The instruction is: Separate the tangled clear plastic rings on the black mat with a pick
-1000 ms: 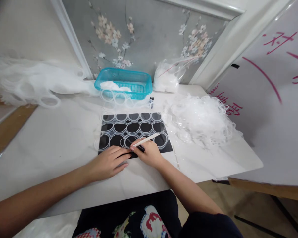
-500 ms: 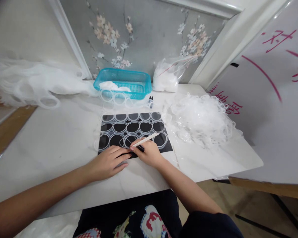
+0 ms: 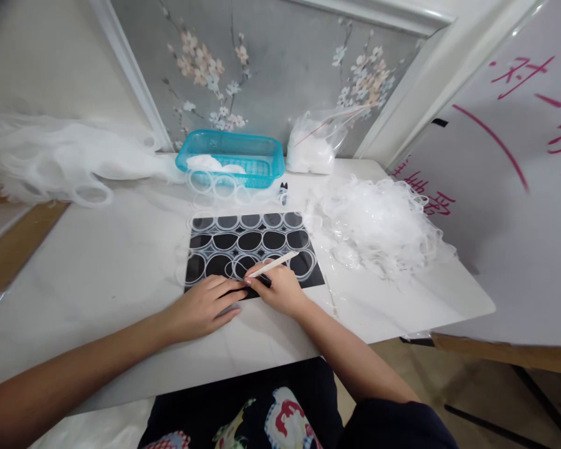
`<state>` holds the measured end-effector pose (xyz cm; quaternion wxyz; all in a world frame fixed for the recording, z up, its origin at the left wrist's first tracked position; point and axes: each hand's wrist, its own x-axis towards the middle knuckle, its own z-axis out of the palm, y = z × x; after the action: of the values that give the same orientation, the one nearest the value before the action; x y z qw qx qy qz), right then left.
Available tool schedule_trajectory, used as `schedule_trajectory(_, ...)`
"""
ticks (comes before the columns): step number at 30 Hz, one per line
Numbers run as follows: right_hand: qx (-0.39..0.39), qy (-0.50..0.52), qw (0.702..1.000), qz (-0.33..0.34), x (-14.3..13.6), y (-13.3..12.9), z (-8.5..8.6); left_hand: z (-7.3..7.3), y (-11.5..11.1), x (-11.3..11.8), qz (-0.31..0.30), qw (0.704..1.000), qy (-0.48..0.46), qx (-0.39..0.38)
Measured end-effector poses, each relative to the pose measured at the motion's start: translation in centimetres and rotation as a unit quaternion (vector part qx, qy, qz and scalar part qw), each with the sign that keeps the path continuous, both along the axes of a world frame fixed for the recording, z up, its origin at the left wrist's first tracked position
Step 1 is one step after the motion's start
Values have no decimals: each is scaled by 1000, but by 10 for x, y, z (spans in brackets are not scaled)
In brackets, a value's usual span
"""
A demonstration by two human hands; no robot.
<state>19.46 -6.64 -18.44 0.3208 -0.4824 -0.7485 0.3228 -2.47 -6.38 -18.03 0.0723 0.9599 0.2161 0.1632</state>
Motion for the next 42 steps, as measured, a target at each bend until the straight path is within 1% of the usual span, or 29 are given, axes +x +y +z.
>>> schedule_trajectory(19,0,-13,1000,9,2,1,-1,0,0,-1,-3,1000,-11,-6)
schedule_trajectory(35,6,-2,1000,13,1,0,0,-1,2,0,-6,1000,-8,-2)
schedule_trajectory(42,4,-7,1000,17,1,0,1,1,1,0,-2,1000,-9,-4)
